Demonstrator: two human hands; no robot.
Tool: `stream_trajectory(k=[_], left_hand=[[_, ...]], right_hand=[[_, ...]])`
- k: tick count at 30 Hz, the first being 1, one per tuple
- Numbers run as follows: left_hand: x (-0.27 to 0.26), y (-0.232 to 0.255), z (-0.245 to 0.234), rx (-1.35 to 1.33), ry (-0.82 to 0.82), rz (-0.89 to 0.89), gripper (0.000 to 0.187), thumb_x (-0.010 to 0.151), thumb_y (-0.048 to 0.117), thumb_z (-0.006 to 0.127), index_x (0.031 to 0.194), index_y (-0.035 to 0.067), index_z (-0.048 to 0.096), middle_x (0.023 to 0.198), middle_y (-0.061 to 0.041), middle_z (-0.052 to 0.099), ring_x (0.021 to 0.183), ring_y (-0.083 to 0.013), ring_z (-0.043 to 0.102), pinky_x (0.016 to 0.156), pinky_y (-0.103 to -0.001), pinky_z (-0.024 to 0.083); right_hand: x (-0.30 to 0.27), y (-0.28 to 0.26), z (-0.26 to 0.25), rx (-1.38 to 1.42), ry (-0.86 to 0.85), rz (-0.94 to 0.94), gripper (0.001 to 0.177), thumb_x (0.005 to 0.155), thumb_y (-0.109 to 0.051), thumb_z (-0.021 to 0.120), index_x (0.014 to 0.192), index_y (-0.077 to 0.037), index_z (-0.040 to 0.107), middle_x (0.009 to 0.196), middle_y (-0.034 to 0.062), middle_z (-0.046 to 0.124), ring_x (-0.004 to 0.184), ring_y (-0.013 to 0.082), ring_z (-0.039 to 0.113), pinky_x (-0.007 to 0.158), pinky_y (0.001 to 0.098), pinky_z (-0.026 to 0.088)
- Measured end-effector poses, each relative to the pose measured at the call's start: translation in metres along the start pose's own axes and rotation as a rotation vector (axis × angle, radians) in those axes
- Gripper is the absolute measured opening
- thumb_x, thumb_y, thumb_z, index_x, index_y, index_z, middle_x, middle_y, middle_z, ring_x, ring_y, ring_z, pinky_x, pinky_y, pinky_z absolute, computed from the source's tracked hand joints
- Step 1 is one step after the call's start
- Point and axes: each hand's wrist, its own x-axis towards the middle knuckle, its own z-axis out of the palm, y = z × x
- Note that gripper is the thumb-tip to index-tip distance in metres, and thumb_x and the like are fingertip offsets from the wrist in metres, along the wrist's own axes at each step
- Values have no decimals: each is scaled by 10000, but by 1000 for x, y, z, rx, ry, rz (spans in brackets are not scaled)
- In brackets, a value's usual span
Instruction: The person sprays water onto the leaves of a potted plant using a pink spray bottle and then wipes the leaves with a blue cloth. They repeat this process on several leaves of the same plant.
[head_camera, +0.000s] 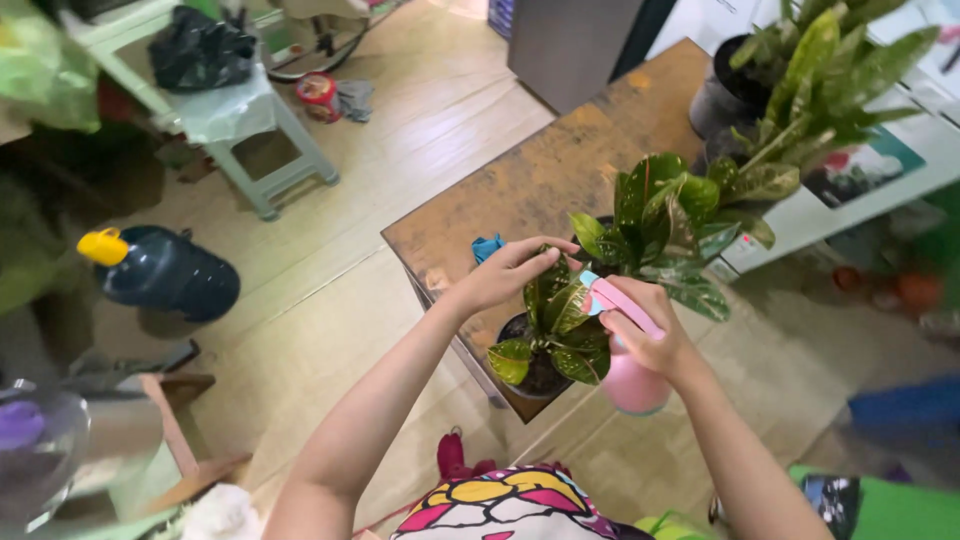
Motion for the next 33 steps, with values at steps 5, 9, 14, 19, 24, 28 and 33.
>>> stream_trajectory(k=[5, 9, 14, 19, 24, 28, 33], left_hand=[[4, -7, -5, -102, -114, -6, 297, 1064, 219, 597, 1326, 102, 673, 1161, -118, 747, 1123, -165, 647, 989, -399, 550], [12, -24, -5, -139, -188, -50, 310, 1060, 223, 600, 1331, 91, 670, 1184, -138, 741, 1124, -187, 654, 954, -416, 573], [12, -9, 1, -94, -265, -27, 358, 1112, 315, 488, 1326, 103, 682, 1235, -160, 720, 1218, -308, 638, 1056, -492, 496], [6, -4, 8, -109, -248, -33, 446, 1141, 366, 386, 1371, 84, 645, 1249, -189, 704, 1232, -373, 622, 1083, -532, 455], [4, 0, 11, -96, -179, -9, 439, 1141, 344, 380, 1343, 81, 668, 1197, -197, 726, 1185, -343, 642, 1054, -535, 477], [3, -7, 19, -78, -133, -7, 425, 1128, 349, 405, 1327, 91, 678, 1186, -182, 736, 1173, -295, 646, 1038, -521, 492], [3, -6, 26, -103, -77, -16, 417, 1126, 353, 412, 1305, 116, 704, 1161, -159, 749, 1145, -248, 657, 1019, -478, 514]], right_hand=[[-12, -19, 16, -54, 72, 43, 53, 745, -86, 610, 695, -69, 607, 577, 88, 586, 542, 173, 558, 510, 320, 458], [-22, -16, 27, -50, 137, 53, 24, 765, -79, 626, 756, -58, 620, 631, 103, 591, 603, 197, 563, 575, 354, 472], [-29, -15, 28, -76, 190, 74, 46, 759, -72, 646, 728, -81, 614, 625, 81, 597, 559, 208, 609, 563, 319, 491], [-37, -13, 30, -50, 192, 91, 18, 770, -77, 641, 755, -68, 636, 653, 97, 635, 570, 222, 647, 546, 334, 505], [-36, -16, 27, -74, 135, 94, 28, 758, -99, 648, 762, -73, 639, 659, 93, 625, 582, 210, 653, 573, 346, 518], [-40, -8, 25, -81, 105, 93, 41, 759, -114, 641, 756, -78, 620, 656, 86, 613, 600, 197, 612, 571, 352, 490], [-47, 2, 19, -87, 93, 96, 41, 746, -129, 632, 747, -88, 624, 657, 70, 595, 628, 200, 606, 588, 345, 474]])
